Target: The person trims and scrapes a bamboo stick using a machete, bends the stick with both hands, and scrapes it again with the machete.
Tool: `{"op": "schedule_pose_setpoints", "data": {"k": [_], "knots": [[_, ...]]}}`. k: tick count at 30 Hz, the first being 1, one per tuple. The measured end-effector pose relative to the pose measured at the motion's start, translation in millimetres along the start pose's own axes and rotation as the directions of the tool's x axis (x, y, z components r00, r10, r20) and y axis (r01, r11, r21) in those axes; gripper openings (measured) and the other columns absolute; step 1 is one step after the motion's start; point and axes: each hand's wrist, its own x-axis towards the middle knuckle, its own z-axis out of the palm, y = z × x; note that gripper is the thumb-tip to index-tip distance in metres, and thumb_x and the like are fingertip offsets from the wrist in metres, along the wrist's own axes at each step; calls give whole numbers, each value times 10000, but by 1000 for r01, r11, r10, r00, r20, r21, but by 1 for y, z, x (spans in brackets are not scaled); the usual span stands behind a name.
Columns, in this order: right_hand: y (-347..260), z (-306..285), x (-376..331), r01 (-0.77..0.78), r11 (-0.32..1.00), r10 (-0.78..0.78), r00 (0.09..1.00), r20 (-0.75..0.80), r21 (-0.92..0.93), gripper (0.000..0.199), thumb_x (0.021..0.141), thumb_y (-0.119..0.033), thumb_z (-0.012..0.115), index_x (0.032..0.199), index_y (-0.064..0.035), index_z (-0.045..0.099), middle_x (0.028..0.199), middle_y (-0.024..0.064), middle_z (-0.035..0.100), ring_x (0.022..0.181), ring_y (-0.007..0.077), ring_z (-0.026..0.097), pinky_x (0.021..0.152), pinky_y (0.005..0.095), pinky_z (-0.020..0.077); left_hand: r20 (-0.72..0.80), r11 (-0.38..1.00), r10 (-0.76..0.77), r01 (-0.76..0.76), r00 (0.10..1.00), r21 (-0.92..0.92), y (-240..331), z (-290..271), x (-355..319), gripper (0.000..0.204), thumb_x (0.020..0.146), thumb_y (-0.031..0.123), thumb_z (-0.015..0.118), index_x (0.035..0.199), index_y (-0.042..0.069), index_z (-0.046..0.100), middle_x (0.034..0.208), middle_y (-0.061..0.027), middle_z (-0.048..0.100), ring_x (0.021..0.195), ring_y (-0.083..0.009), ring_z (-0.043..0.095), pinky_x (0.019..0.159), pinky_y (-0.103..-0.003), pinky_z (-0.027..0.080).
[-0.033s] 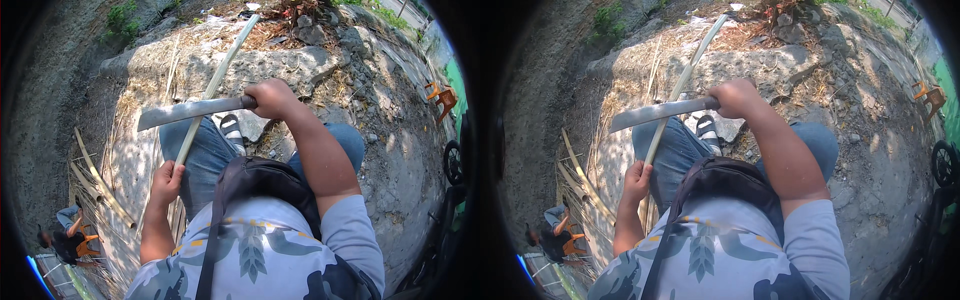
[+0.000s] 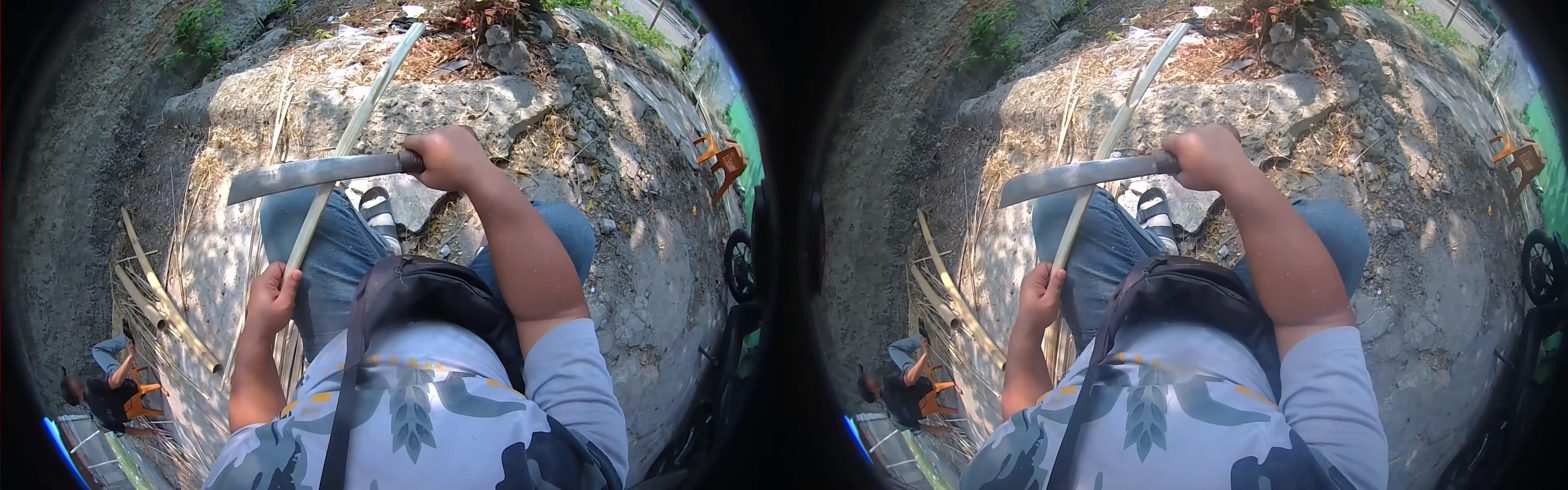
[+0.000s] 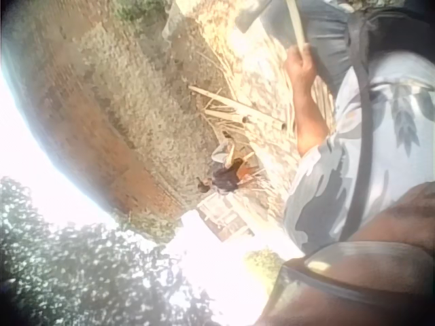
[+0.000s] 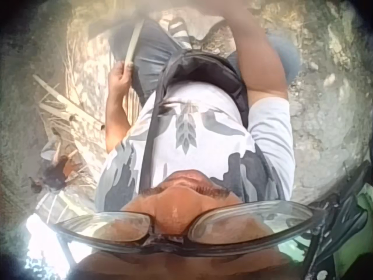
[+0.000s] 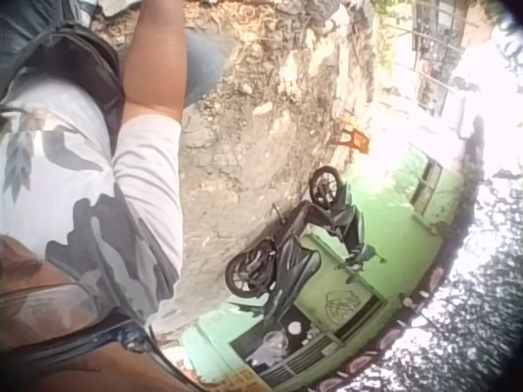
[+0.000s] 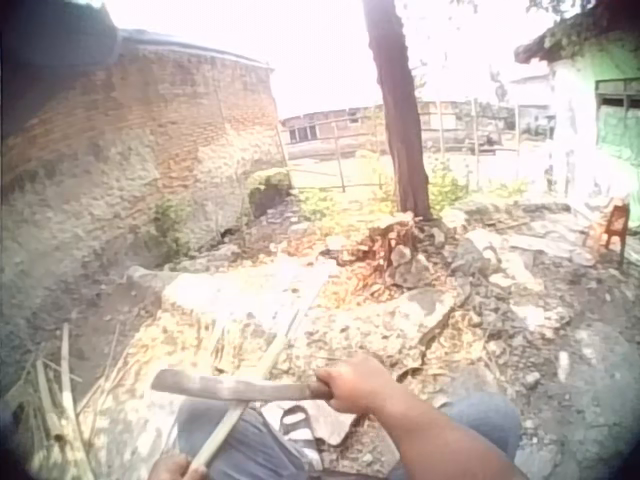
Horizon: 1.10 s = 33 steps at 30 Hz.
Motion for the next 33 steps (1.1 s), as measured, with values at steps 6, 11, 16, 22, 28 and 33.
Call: {"op": "schedule_pose_setpoints", "data": {"k": [6,11,16,22,28,33], "knots": [[33,-2,-4,-316,939,324,945,-41,135,289,876,-399,762,1019,-153,714,903,146,735,898,377,716,790,499,563,15,999,40,-41,999,21,-4,0,4,315,1055,293,666,869,46,605,649,77,500,583,-23,407,504,-246,319],[24,-4,-3,-317,932,324,946,-17,175,290,873,-377,766,1032,-138,728,937,149,742,915,382,714,810,498,562,17,999,28,-27,999,-39,-7,-1,3,320,1056,313,664,883,48,614,644,69,510,566,-24,421,494,-241,326],[2,-5,-3,-174,977,169,984,48,125,243,848,-341,767,1018,-171,733,933,136,744,912,375,716,799,499,564,33,997,-43,45,999,-66,-2,-2,2,337,1049,338,672,890,45,620,643,59,529,557,-31,459,491,-241,357],[-13,-4,1,-10,999,6,994,111,39,199,816,-304,754,945,-164,695,899,111,739,892,358,722,779,510,567,8,1000,-26,25,1000,3,0,-2,1,361,1046,370,670,893,47,621,642,58,533,554,-36,476,496,-241,376],[6,-5,0,-256,965,254,966,43,56,255,855,-351,759,1039,-178,726,980,90,751,964,315,736,840,480,576,3,1000,2,-2,1000,10,1,-1,0,361,1045,378,669,903,48,627,643,62,531,555,-33,471,494,-242,375],[24,3,-2,-358,919,361,933,14,162,322,886,-420,769,1062,-154,727,926,142,741,906,375,722,793,500,562,16,999,-25,25,1000,21,5,-1,1,360,1041,378,675,911,44,633,641,63,527,553,-34,468,492,-242,372]]}}
